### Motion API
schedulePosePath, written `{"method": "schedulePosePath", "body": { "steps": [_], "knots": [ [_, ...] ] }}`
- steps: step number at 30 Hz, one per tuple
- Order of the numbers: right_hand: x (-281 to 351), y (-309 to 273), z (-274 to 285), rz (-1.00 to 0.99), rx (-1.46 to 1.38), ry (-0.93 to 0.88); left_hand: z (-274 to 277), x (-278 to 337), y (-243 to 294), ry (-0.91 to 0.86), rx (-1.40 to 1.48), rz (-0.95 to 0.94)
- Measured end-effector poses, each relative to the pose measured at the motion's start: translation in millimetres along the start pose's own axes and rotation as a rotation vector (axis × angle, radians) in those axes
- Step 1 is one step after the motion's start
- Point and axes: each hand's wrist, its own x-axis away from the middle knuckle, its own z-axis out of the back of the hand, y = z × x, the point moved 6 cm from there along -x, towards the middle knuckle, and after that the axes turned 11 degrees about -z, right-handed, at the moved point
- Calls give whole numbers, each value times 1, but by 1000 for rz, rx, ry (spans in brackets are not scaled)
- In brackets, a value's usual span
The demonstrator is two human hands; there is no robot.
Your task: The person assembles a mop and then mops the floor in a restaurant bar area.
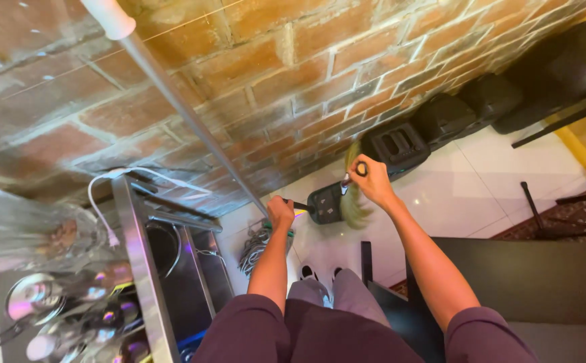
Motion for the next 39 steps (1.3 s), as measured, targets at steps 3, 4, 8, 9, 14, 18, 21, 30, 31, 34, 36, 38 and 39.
{"method": "schedulePosePath", "body": {
  "steps": [3,4,8,9,14,18,21,30,31,34,36,38,39],
  "knots": [
    [23,-18,8,50,-29,-34,19,34,5,30,19,105],
    [30,-22,11,47,-30,-41,25,44,7,30,18,113],
    [65,-41,16,133,-49,-77,40,84,2,79,15,158],
    [74,-46,18,157,-52,-85,42,92,-1,101,15,163],
    [126,-49,8,195,-70,-150,47,154,-33,211,2,188],
    [182,-46,9,252,-61,-171,63,226,-44,265,31,268],
    [218,-53,7,287,-102,-212,70,267,-61,328,44,290],
    [309,-61,-11,291,-96,-331,107,367,-84,338,51,401],
    [320,-61,-14,301,-94,-330,110,376,-85,346,56,398],
    [346,-65,-25,301,-47,-317,120,396,-85,327,53,428],
    [366,-66,-32,320,-13,-308,126,415,-84,307,99,489],
    [383,-69,-37,328,-5,-306,128,426,-87,313,108,501],
    [394,-69,-41,332,0,-305,128,435,-91,316,112,514]
  ]
}}
